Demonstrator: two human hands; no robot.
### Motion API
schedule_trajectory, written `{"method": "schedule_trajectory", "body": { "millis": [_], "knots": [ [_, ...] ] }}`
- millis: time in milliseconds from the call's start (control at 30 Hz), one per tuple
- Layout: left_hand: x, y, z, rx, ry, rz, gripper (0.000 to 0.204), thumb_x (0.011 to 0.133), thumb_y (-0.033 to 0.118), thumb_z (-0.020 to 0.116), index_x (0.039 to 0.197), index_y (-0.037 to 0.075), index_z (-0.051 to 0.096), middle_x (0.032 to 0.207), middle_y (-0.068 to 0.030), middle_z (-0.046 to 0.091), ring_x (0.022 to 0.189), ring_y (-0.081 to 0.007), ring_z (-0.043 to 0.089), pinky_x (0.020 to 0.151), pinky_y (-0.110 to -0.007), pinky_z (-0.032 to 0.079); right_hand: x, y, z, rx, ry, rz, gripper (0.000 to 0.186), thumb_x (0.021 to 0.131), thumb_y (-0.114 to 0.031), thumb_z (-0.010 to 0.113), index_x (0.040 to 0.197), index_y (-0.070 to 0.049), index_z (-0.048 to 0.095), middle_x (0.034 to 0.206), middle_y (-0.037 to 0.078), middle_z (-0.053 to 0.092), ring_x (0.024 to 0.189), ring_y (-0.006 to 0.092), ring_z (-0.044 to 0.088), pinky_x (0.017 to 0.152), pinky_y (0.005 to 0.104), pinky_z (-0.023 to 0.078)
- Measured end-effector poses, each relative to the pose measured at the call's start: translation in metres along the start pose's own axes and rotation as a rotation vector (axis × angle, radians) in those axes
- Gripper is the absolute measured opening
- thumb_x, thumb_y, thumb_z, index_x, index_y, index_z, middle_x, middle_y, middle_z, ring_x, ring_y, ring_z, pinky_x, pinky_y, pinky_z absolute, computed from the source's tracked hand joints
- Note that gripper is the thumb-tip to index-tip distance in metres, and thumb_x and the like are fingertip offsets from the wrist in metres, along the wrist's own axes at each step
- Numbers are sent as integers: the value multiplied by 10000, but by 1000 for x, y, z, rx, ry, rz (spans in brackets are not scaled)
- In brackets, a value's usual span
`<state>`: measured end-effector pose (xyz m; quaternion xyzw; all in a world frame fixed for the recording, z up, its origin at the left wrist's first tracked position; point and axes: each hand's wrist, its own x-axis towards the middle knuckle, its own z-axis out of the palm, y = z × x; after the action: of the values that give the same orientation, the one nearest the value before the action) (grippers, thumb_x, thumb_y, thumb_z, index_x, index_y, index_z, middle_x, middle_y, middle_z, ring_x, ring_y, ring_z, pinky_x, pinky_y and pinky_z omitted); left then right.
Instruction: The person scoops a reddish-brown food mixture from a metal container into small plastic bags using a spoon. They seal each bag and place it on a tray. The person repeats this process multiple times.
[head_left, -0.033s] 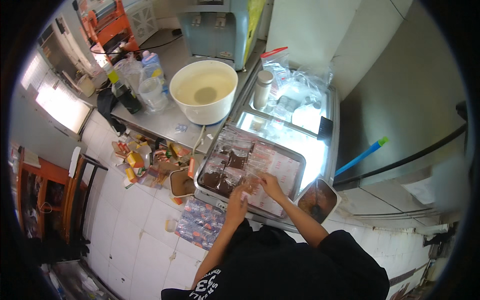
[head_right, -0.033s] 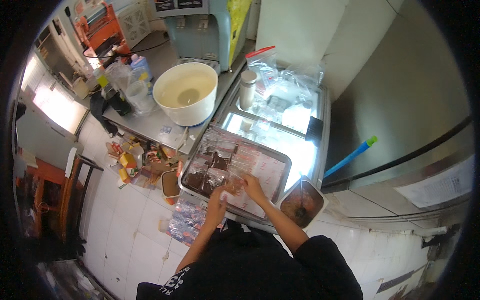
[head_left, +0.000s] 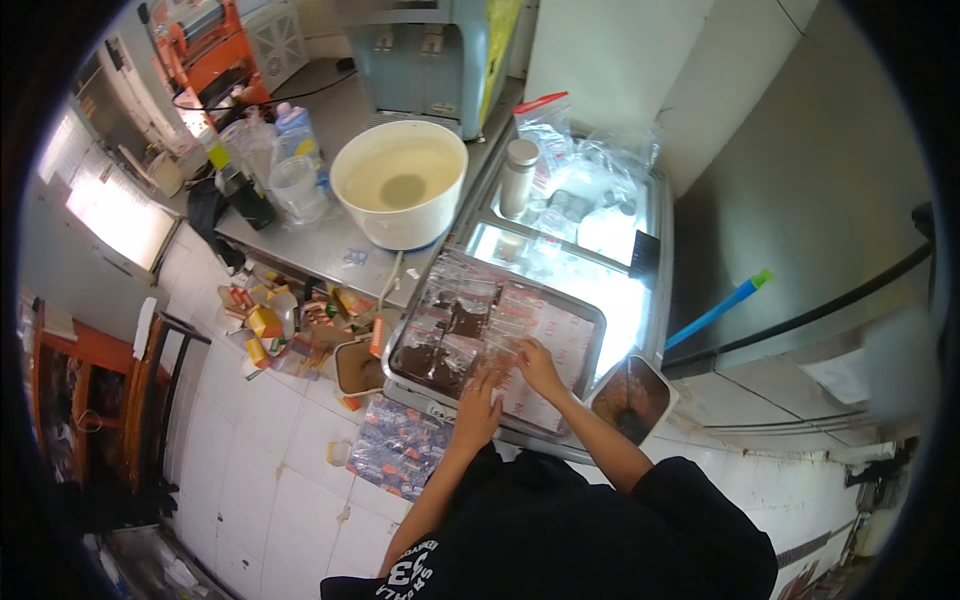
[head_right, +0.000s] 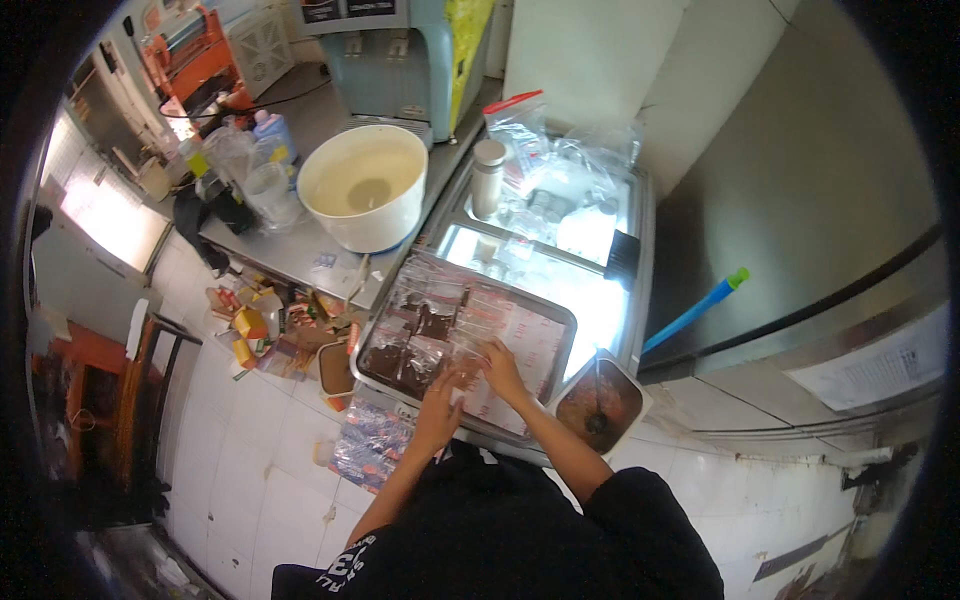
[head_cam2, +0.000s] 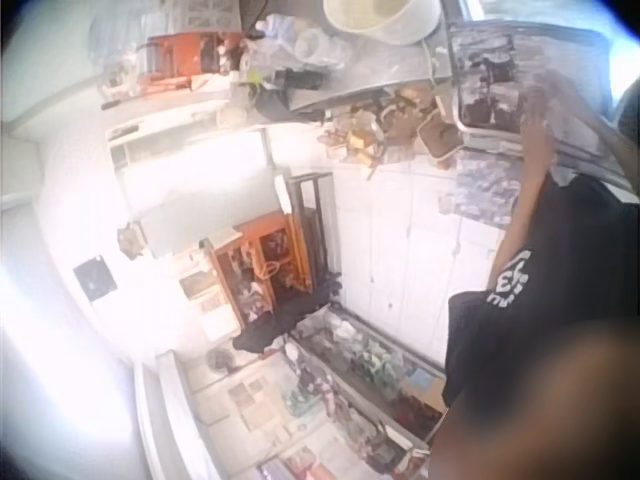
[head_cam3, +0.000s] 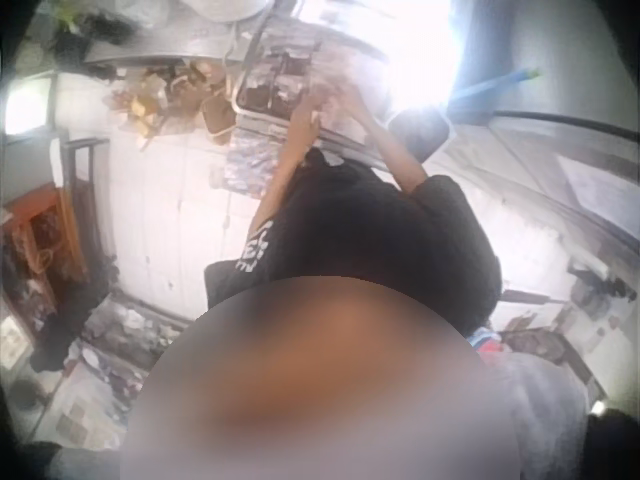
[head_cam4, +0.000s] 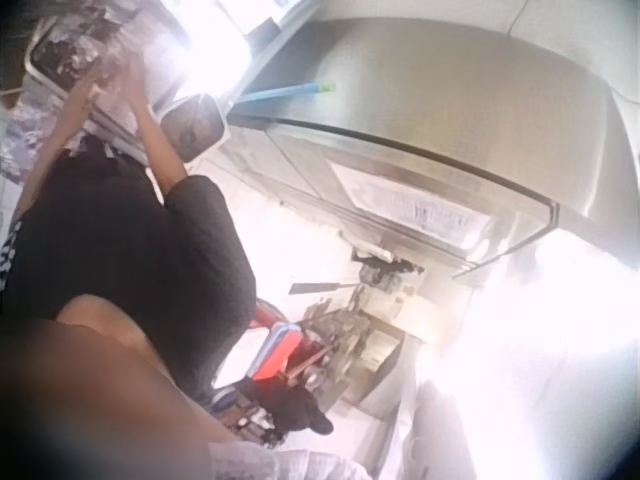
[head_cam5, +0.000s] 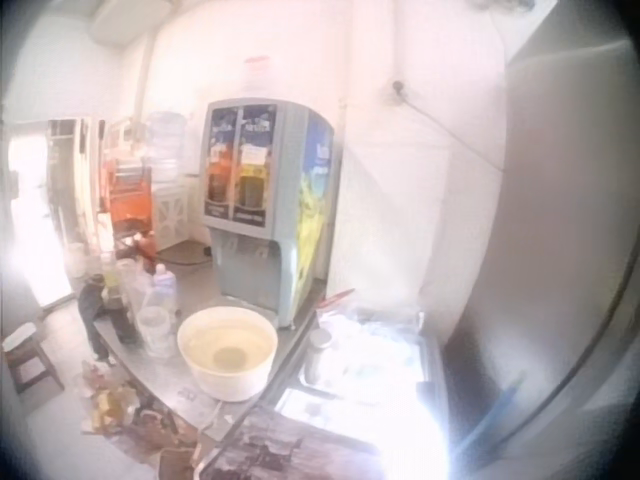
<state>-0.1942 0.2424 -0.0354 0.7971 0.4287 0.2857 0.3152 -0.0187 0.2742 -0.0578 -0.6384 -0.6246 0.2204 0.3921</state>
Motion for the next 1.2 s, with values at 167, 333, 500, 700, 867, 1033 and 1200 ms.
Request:
{"method": "schedule_trajectory", "body": {
  "millis": [167,333,500,700,867,1033,1200],
  "knots": [
    [3,-8,44,528,-294,-128,604,863,399,448,1343,62,303,1440,-140,187,1335,-262,169,1017,-588,111,42,46,-45,-15,316,-28,229,738,13,566,964,-8,592,886,123,587,736,242,600,668,311,481],
    [10,0,33,428,-306,-159,585,864,401,445,1355,115,308,1456,-106,163,1336,-268,169,1016,-602,93,96,141,-139,-378,343,260,265,676,-214,678,793,19,632,836,187,629,765,313,612,694,349,492],
    [14,12,6,158,-246,-210,498,891,307,435,1344,130,328,1444,-98,201,1328,-279,196,1007,-599,139,80,254,-141,-566,-377,485,374,607,-395,732,763,-68,636,744,144,603,709,283,581,697,393,452],
    [8,11,-40,-280,90,-210,355,882,125,464,1226,38,451,1229,-162,473,1141,-303,450,951,-388,333,90,299,-163,-785,-507,-377,157,660,-244,685,678,-99,626,589,67,583,542,207,564,519,354,441],
    [10,25,-69,-363,151,-276,279,883,116,481,1136,5,517,1091,-149,564,1007,-241,545,887,-318,396,111,206,-184,-1098,-436,-109,51,672,-89,617,680,-77,665,586,64,611,523,171,575,495,271,466],
    [22,58,-55,-459,124,-129,353,865,141,536,1178,1,453,1076,-120,560,977,-197,553,858,-302,417,71,63,-187,385,-148,258,221,763,21,529,934,-72,635,800,84,615,762,203,584,642,274,500],
    [16,110,-27,-459,83,-221,237,829,150,598,982,-16,523,864,-112,593,826,-180,595,729,-295,460,-12,-59,-124,655,-242,312,291,742,77,572,1011,-27,612,882,76,630,820,146,613,695,249,485]
  ]
}}
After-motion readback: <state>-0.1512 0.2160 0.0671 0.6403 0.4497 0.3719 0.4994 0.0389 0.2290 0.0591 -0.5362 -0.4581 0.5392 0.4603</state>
